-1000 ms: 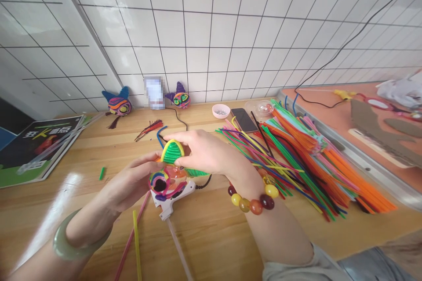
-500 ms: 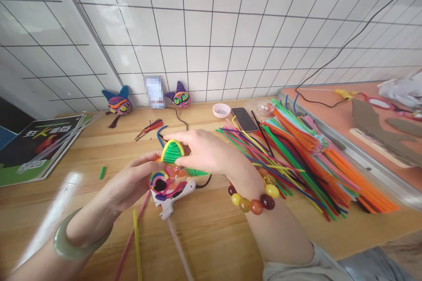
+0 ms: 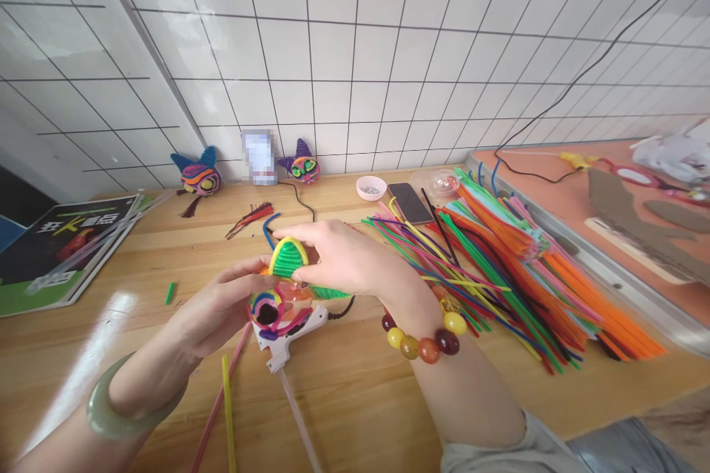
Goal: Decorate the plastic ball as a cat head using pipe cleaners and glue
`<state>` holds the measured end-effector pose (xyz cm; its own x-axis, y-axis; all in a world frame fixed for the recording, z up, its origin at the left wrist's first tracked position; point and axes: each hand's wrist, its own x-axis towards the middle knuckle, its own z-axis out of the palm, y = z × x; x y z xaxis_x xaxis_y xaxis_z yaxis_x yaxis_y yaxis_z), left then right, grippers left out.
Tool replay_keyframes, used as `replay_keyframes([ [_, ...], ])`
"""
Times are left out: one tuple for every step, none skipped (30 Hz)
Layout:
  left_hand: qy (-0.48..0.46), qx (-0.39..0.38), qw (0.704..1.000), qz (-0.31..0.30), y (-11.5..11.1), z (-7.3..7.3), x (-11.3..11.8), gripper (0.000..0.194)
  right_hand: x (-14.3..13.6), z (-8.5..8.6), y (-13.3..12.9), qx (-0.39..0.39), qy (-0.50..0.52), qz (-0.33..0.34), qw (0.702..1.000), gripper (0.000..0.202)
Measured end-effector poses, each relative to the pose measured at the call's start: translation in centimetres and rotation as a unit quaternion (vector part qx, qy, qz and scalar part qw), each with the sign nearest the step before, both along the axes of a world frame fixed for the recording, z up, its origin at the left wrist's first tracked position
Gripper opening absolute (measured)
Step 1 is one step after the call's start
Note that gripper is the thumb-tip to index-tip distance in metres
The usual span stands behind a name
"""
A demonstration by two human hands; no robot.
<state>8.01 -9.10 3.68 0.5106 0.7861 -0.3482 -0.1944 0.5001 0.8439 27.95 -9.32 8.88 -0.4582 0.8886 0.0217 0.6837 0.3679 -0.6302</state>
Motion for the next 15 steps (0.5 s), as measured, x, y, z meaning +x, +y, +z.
replay_keyframes([
  [0.001, -0.002, 1.000, 0.001, -0.01, 0.00, 0.00, 0.022, -0.01, -0.03, 0.01, -0.001, 0.001, 0.000, 1.000, 0.058],
  [0.002, -0.003, 1.000, 0.002, -0.02, 0.00, -0.02, 0.023, -0.03, -0.05, 0.03, -0.001, 0.002, 0.001, 1.000, 0.058],
  [0.003, -0.003, 1.000, 0.002, -0.04, 0.01, -0.03, 0.024, -0.05, -0.07, 0.03, -0.002, 0.004, 0.003, 1.000, 0.059],
  [0.004, -0.003, 1.000, 0.002, -0.05, 0.02, -0.05, 0.024, -0.07, -0.08, 0.03, -0.002, 0.007, 0.004, 1.000, 0.059],
  [0.003, -0.003, 1.000, 0.004, -0.06, 0.03, -0.06, 0.024, -0.10, -0.08, 0.03, -0.003, 0.010, 0.005, 1.000, 0.059],
  [0.005, -0.002, 1.000, 0.005, -0.07, 0.05, -0.06, 0.024, -0.12, -0.08, 0.02, -0.002, 0.013, 0.005, 1.000, 0.058],
  [0.006, 0.000, 1.000, 0.005, -0.07, 0.08, -0.04, 0.024, -0.14, -0.07, 0.01, -0.001, 0.017, 0.005, 1.000, 0.058],
  [0.007, 0.000, 1.000, 0.008, -0.06, 0.10, -0.01, 0.023, -0.15, -0.05, 0.00, -0.001, 0.019, 0.005, 1.000, 0.057],
  [0.007, 0.000, 1.000, 0.008, -0.05, 0.13, 0.03, 0.024, -0.17, -0.02, -0.02, -0.002, 0.018, 0.006, 1.000, 0.057],
  [0.010, 0.000, 1.000, 0.008, -0.04, 0.14, 0.08, 0.024, -0.18, 0.01, -0.03, -0.003, 0.017, 0.007, 1.000, 0.056],
  [0.011, 0.002, 1.000, 0.008, -0.02, 0.15, 0.12, 0.024, -0.19, 0.04, -0.04, -0.005, 0.015, 0.006, 1.000, 0.056],
  [0.012, 0.004, 1.000, 0.008, -0.02, 0.15, 0.15, 0.023, -0.20, 0.07, -0.05, -0.007, 0.014, 0.006, 1.000, 0.056],
  [0.013, 0.004, 1.000, 0.008, -0.01, 0.14, 0.17, 0.023, -0.21, 0.09, -0.06, -0.008, 0.014, 0.006, 1.000, 0.057],
  [0.013, 0.005, 1.000, 0.009, -0.01, 0.13, 0.17, 0.023, -0.21, 0.10, -0.06, -0.009, 0.014, 0.006, 1.000, 0.057],
  [0.012, 0.004, 1.000, 0.009, -0.01, 0.10, 0.16, 0.023, -0.20, 0.10, -0.06, -0.009, 0.016, 0.005, 1.000, 0.058],
])
